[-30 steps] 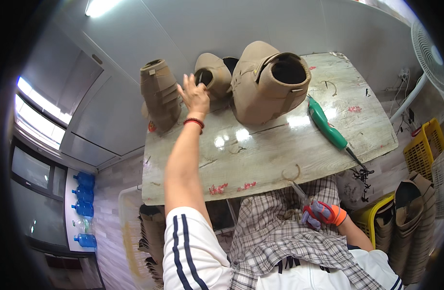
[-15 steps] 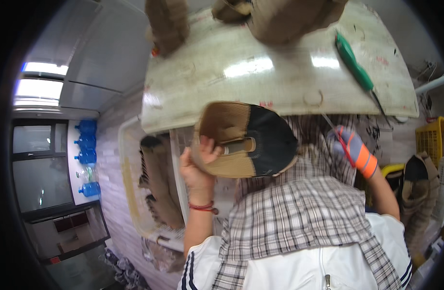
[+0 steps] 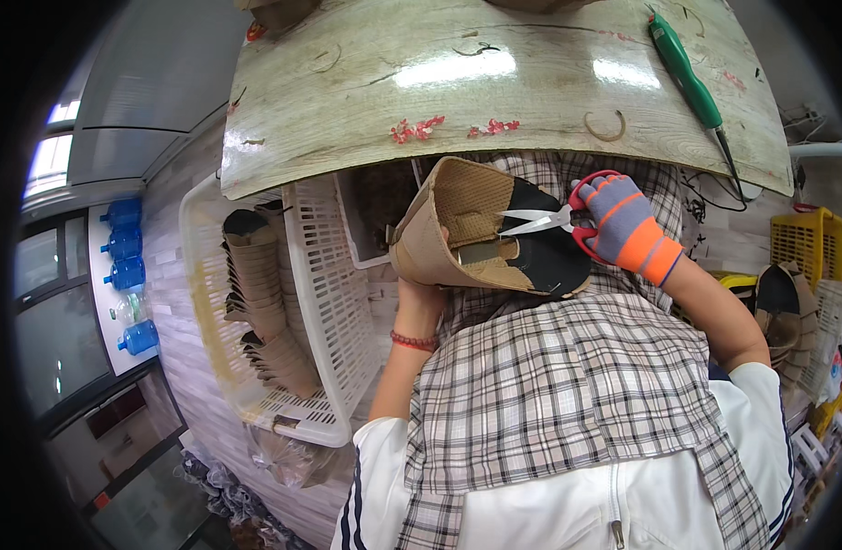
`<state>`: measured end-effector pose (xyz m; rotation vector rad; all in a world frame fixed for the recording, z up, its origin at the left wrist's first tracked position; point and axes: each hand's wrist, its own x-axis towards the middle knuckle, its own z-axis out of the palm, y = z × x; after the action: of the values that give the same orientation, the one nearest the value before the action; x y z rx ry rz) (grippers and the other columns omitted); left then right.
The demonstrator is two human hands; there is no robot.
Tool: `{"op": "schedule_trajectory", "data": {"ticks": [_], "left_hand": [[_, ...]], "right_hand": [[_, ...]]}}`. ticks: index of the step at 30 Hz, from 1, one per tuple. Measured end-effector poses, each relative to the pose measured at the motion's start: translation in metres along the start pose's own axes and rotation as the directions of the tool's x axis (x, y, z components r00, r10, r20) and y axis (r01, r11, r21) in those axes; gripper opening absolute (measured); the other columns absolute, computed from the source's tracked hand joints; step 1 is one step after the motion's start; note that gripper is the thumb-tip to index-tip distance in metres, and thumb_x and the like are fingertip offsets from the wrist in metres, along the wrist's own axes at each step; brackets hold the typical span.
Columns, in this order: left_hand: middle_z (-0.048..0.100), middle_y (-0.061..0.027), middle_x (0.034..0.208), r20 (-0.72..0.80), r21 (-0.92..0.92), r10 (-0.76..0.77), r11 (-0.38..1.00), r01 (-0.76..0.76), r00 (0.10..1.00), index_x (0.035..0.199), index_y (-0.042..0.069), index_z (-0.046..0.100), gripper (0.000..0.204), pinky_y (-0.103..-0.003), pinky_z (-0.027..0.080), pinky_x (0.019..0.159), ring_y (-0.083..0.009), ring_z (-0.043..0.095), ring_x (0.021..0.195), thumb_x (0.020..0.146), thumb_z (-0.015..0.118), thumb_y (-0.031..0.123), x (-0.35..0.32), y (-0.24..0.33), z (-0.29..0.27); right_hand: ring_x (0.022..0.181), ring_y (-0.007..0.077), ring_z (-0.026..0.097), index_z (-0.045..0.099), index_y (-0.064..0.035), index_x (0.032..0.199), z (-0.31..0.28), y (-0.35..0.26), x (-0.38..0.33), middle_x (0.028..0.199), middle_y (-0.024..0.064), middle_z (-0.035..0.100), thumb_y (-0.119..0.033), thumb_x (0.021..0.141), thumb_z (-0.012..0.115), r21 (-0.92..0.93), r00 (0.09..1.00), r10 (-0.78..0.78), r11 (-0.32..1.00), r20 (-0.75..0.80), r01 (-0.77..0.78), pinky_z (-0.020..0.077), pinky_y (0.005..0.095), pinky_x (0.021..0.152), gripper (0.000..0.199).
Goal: The person repeatedly picks up unfinished shoe uppers from a table and uses red-handled shears to trim the inner lining and edges. After each cut, the shoe is placed back on the table among others. The process is repeated for several units.
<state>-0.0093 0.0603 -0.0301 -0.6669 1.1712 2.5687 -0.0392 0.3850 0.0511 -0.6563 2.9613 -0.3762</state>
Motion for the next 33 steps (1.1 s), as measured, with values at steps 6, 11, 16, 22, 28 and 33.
{"op": "schedule_trajectory", "data": {"ticks": [6, 11, 16, 22, 28, 33], "left_hand": [[0.061, 0.0003, 0.092, -0.026, 0.194, 0.166, 0.968, -0.158, 0.986, 0.097, 0.008, 0.056, 0.021, -0.03, 0.051, 0.081, -0.0134, 0.06, 0.091, 0.093, 0.074, 0.019, -0.005, 0.004, 0.031], [0.063, -0.0059, 0.117, 0.032, 0.226, 0.167, 0.959, -0.17, 0.985, 0.125, 0.005, 0.055, 0.036, -0.034, 0.053, 0.087, -0.0184, 0.062, 0.104, 0.097, 0.068, 0.024, 0.023, -0.009, -0.007], [0.056, -0.0104, 0.138, 0.274, 0.507, 0.25, 0.783, -0.36, 0.929, 0.143, 0.007, 0.047, 0.049, -0.04, 0.05, 0.1, -0.0237, 0.057, 0.122, 0.1, 0.061, 0.026, 0.027, -0.019, -0.019], [0.056, -0.0117, 0.137, 0.223, 0.426, 0.198, 0.861, -0.278, 0.955, 0.144, 0.007, 0.043, 0.055, -0.045, 0.052, 0.101, -0.0267, 0.058, 0.123, 0.1, 0.061, 0.035, 0.028, -0.022, -0.018], [0.056, -0.013, 0.139, 0.217, 0.04, 0.073, 0.996, -0.083, 0.973, 0.145, 0.006, 0.042, 0.055, -0.046, 0.051, 0.103, -0.0283, 0.057, 0.124, 0.1, 0.059, 0.034, 0.016, -0.002, 0.015], [0.058, -0.0066, 0.136, 0.212, -0.034, 0.018, 0.999, -0.011, 0.977, 0.141, 0.007, 0.052, 0.044, -0.036, 0.051, 0.1, -0.0189, 0.059, 0.12, 0.104, 0.057, 0.029, 0.013, -0.007, 0.013]], "right_hand": [[0.084, 0.0307, 0.062, 0.064, -0.0104, 0.096, 0.008, -0.002, 0.015, 0.084, 0.0106, 0.064, -0.026, 0.067, 0.08, -0.053, 0.998, -0.052, 0.997, 0.022, 0.053, 0.0479, 0.0423, 0.079, 0.036], [0.083, 0.0319, 0.063, 0.063, -0.01, 0.094, 0.021, 0.007, 0.008, 0.083, 0.0095, 0.065, -0.028, 0.068, 0.081, -0.1, 0.997, -0.014, 0.995, 0.076, 0.022, 0.0491, 0.0428, 0.078, 0.037], [0.088, 0.0304, 0.063, 0.066, -0.0107, 0.097, -0.007, -0.003, 0.014, 0.089, 0.0094, 0.066, -0.03, 0.072, 0.079, -0.042, 1.0, 0.014, 0.999, 0.016, -0.014, 0.0486, 0.0409, 0.081, 0.034], [0.088, 0.0276, 0.063, 0.068, -0.0105, 0.1, 0.003, -0.024, 0.046, 0.093, 0.0082, 0.066, -0.033, 0.076, 0.077, -0.103, 0.977, -0.197, 0.977, -0.075, 0.189, 0.0467, 0.0397, 0.078, 0.034], [0.09, 0.0258, 0.064, 0.068, -0.0109, 0.098, 0.003, -0.029, 0.049, 0.093, 0.0083, 0.067, -0.031, 0.082, 0.071, -0.123, 0.976, -0.211, 0.971, -0.048, 0.204, 0.0485, 0.0379, 0.078, 0.026], [0.093, 0.027, 0.067, 0.068, -0.0103, 0.096, -0.007, -0.025, 0.043, 0.09, 0.0095, 0.069, -0.03, 0.082, 0.072, -0.115, 0.996, -0.039, 0.992, 0.074, 0.048, 0.0517, 0.0385, 0.081, 0.024]]}}
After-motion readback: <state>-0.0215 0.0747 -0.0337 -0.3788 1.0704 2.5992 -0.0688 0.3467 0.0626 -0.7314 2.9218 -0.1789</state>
